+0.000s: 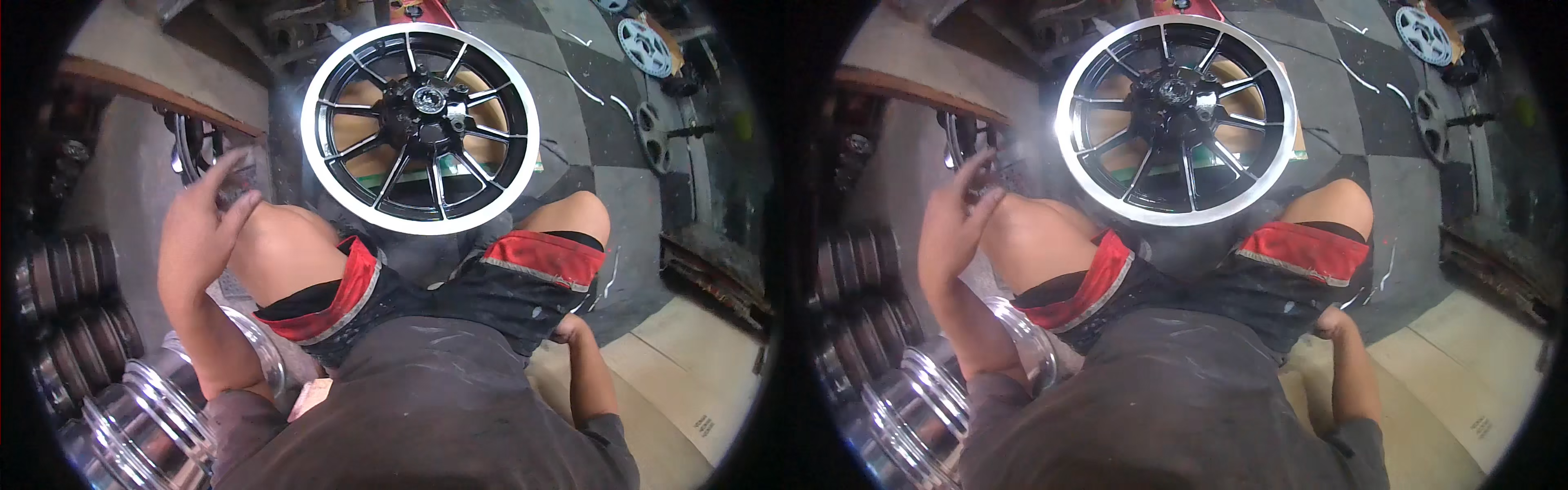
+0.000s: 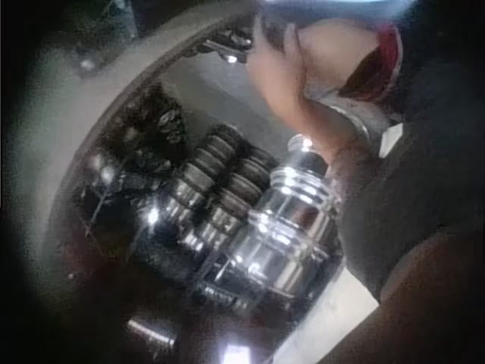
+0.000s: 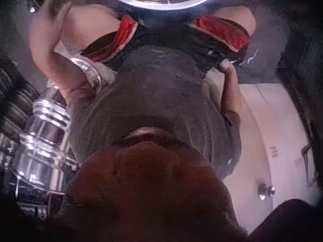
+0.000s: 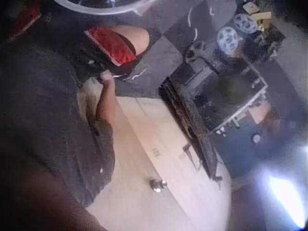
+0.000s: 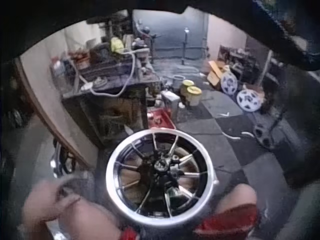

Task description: The person sands the spokes and hub of a motorcycle wheel using sandpaper, rotating the wheel by hand to work on different sections.

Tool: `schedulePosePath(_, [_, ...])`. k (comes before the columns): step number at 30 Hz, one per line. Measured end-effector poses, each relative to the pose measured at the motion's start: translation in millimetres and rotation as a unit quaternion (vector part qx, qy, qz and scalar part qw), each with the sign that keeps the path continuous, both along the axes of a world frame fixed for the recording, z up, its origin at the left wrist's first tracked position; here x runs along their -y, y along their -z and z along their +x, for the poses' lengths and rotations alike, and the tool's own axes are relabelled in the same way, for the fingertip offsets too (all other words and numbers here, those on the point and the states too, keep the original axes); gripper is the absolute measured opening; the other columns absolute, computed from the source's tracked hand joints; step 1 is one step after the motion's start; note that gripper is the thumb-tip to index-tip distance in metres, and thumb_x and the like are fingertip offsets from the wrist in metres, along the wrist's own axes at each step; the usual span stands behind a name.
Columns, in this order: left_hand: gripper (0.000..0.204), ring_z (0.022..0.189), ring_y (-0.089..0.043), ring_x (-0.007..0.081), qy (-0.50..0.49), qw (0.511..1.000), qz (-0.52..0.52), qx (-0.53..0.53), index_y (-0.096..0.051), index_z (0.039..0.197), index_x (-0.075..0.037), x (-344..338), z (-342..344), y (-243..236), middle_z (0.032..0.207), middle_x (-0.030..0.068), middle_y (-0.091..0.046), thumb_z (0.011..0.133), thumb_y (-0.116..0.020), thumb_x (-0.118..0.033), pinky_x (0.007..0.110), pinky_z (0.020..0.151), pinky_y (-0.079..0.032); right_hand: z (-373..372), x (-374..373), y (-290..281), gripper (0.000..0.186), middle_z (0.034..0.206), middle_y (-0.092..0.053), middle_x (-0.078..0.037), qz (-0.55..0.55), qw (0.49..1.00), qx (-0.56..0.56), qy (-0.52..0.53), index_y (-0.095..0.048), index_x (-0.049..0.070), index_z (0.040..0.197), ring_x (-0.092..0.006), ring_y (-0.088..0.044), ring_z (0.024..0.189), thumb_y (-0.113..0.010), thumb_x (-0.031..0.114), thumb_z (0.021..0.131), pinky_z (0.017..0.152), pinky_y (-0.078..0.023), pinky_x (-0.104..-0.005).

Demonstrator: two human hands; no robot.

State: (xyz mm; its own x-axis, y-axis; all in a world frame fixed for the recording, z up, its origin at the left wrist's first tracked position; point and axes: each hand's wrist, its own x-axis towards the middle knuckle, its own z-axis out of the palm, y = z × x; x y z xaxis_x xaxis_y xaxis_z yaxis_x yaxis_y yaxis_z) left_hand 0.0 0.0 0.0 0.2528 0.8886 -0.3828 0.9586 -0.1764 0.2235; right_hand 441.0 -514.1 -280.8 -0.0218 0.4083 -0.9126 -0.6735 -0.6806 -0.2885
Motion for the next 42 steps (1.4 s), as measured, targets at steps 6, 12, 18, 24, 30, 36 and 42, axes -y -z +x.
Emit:
schedulePosePath(6, [0.056,0.102,-0.072,0.0327,0.306,0.905,0.109,0.276,-0.064,0.148,-0.008,-19,25,0,0.130,0.0189,-0.073,0.095,-0.077,-0.020,0.043,0.095,-0.056,142,-66,-112,0.023,0.090,-0.074,-0.010,-0.055,0.599,0.750,-0.275,-0.070,-0.005,0.117,-0.0217,-0.067,0.074,-0.058,0.008,0.102,0.067,-0.054,-0.0404])
schedulePosePath(12, [0.050,0.114,-0.070,0.0403,0.351,0.914,-0.022,0.203,-0.069,0.138,-0.006,-2,85,71,0.124,0.0201,-0.074,0.093,-0.079,-0.028,0.048,0.098,-0.056,13,-303,-208,0.027,0.118,-0.076,-0.010,0.294,0.585,0.755,-0.042,-0.070,0.000,0.132,-0.0165,-0.072,0.101,-0.065,0.004,0.105,0.089,-0.058,-0.0318])
schedulePosePath(18, [0.056,0.112,-0.071,0.0409,0.378,0.914,-0.069,0.133,-0.066,0.142,-0.006,19,104,114,0.119,0.0191,-0.075,0.094,-0.079,-0.031,0.050,0.097,-0.057,-91,-390,-147,0.027,0.106,-0.075,-0.020,0.344,0.606,0.678,-0.232,-0.075,0.006,0.120,-0.0397,-0.073,0.094,-0.071,0.005,0.094,0.085,-0.057,-0.0452])
schedulePosePath(24, [0.070,0.111,-0.071,0.0416,0.351,0.929,-0.079,0.086,-0.055,0.154,-0.006,12,108,122,0.116,0.0205,-0.075,0.094,-0.079,-0.033,0.052,0.095,-0.056,-95,-375,-114,0.025,0.103,-0.073,-0.018,0.332,0.575,0.678,-0.315,-0.077,0.007,0.115,-0.0417,-0.072,0.094,-0.071,0.005,0.091,0.081,-0.056,-0.0507])
schedulePosePath(30, [0.076,0.118,-0.069,0.0404,0.392,0.906,-0.158,0.004,-0.050,0.159,-0.004,16,123,121,0.123,0.0222,-0.072,0.095,-0.079,-0.035,0.050,0.100,-0.055,-109,-376,-98,0.021,0.096,-0.073,-0.017,0.297,0.566,0.698,-0.322,-0.075,0.007,0.111,-0.0394,-0.073,0.090,-0.078,0.008,0.090,0.080,-0.057,-0.0468])
schedulePosePath(36, [0.082,0.118,-0.069,0.0413,0.393,0.911,-0.126,0.018,-0.046,0.162,-0.004,16,130,121,0.124,0.0228,-0.072,0.095,-0.079,-0.036,0.050,0.102,-0.055,-111,-379,-94,0.016,0.096,-0.073,-0.016,0.287,0.567,0.704,-0.316,-0.076,0.008,0.106,-0.0395,-0.073,0.090,-0.077,0.008,0.090,0.078,-0.057,-0.0479])
schedulePosePath(42, [0.085,0.117,-0.070,0.0422,0.400,0.906,-0.138,0.026,-0.043,0.163,-0.002,15,130,119,0.123,0.0237,-0.072,0.095,-0.079,-0.035,0.050,0.102,-0.055,-109,-383,-87,0.012,0.097,-0.074,-0.016,0.298,0.545,0.726,-0.295,-0.074,0.010,0.104,-0.0416,-0.073,0.087,-0.072,0.013,0.093,0.076,-0.057,-0.0536])
